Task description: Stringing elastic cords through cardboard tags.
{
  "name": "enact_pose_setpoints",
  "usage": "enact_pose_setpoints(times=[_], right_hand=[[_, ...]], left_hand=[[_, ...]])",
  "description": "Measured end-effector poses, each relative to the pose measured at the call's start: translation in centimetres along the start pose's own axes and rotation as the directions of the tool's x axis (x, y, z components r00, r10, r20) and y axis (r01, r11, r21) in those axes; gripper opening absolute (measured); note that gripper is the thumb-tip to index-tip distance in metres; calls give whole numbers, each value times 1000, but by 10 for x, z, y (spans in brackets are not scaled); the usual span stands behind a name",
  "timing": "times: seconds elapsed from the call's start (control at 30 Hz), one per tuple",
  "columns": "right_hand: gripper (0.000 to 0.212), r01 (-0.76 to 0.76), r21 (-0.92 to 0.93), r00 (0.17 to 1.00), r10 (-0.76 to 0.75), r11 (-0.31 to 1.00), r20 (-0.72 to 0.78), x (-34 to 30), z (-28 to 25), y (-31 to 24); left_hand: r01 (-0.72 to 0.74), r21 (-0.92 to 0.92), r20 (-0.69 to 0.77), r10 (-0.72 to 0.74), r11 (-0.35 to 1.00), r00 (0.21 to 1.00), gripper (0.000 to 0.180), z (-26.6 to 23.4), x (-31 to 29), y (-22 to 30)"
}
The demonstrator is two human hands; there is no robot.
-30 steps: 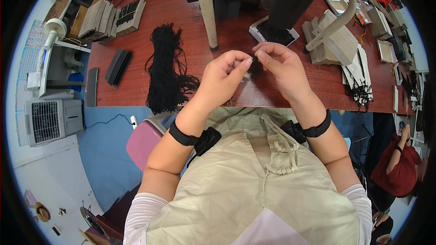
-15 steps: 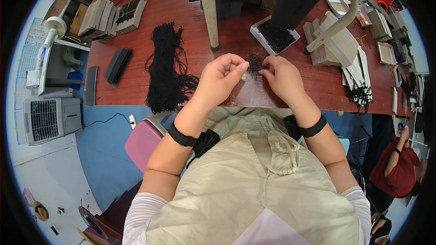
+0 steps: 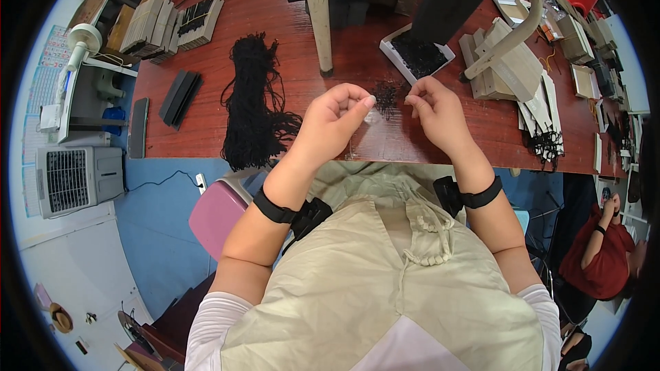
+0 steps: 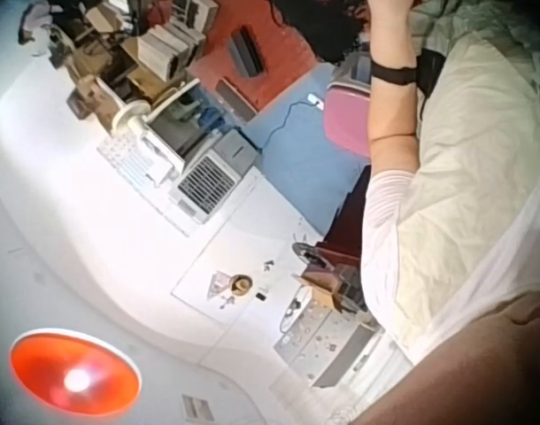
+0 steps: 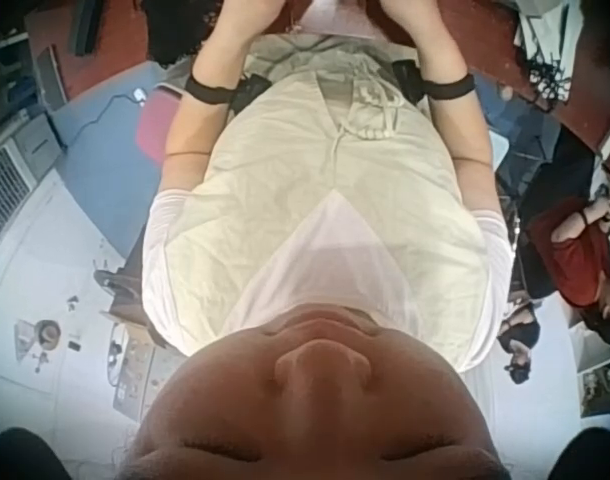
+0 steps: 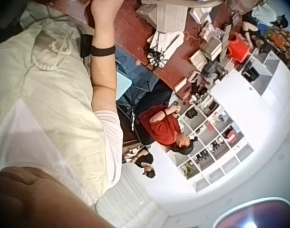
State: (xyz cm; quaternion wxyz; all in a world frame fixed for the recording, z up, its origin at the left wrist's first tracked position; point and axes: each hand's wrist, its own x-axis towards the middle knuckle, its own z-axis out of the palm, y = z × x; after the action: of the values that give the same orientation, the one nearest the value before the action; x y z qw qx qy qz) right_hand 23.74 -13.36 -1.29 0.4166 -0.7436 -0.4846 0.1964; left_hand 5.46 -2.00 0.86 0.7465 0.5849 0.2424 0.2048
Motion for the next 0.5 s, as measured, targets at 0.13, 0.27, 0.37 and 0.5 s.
enact_pose_setpoints(times=[0.13,0.27,0.37,0.5], right_hand=[[7,-304,604,951,197,736,239,1,-14,-23],[6,-285,777,953,79,562,292,1,-22,-34],[6,-320,767,939,75,556,337,1,-26,-32],[11,-324,780,933,43,535,358,-1,-26,-33]], left_hand=[[-27,-23,-13,27,999,1000,6,3,0,-3],[-44,-7,28,45,999,999,7,5,-1,-1],[-46,20,55,44,999,997,8,4,0,-2],[-54,39,69,51,998,996,9,3,-2,-1]])
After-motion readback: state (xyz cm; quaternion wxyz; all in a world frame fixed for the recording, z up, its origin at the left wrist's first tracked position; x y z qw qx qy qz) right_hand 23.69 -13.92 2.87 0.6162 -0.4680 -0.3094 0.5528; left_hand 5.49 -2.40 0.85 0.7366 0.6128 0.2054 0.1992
